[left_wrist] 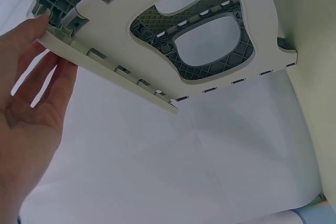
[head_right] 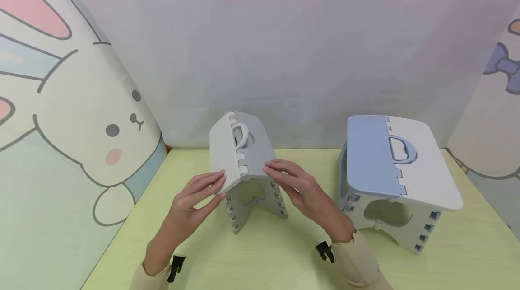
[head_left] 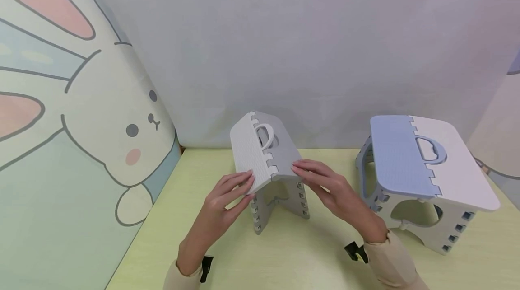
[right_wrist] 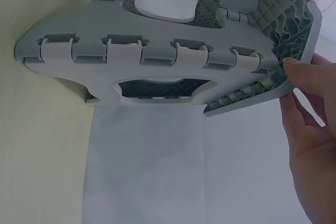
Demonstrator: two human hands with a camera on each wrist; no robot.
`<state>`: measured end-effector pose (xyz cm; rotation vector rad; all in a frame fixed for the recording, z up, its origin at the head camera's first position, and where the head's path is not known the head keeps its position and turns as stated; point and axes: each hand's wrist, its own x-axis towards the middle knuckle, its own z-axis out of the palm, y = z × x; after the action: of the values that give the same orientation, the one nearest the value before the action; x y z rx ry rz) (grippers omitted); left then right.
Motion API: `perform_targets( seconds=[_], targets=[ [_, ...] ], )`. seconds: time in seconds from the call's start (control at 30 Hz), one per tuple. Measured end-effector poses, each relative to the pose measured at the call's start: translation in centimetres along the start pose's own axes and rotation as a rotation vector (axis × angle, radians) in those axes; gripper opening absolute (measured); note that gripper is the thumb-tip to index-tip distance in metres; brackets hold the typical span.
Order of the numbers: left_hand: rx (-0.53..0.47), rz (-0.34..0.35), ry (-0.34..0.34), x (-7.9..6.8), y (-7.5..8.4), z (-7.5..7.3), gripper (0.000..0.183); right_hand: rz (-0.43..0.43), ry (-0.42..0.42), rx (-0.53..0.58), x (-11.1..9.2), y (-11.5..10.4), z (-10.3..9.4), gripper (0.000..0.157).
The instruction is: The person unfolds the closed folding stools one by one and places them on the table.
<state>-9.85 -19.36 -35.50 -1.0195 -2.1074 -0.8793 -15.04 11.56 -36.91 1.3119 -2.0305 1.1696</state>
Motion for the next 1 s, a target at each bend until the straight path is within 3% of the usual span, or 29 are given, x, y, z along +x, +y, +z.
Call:
perform_targets(
  seconds=[0.53,1.0],
  targets=[
    [0.003,-0.016,-0.005,-0.06,-0.04,-0.07,0.047,0.056,-0.032,-0.003,0.03,-0.34,-0.20,0.043],
    [0.012,-0.027,-0.004,-0.11,-0.08,-0.01,0.050,-0.002,-0.001,-0.012,0.14,-0.34,0.00,0.040]
  ],
)
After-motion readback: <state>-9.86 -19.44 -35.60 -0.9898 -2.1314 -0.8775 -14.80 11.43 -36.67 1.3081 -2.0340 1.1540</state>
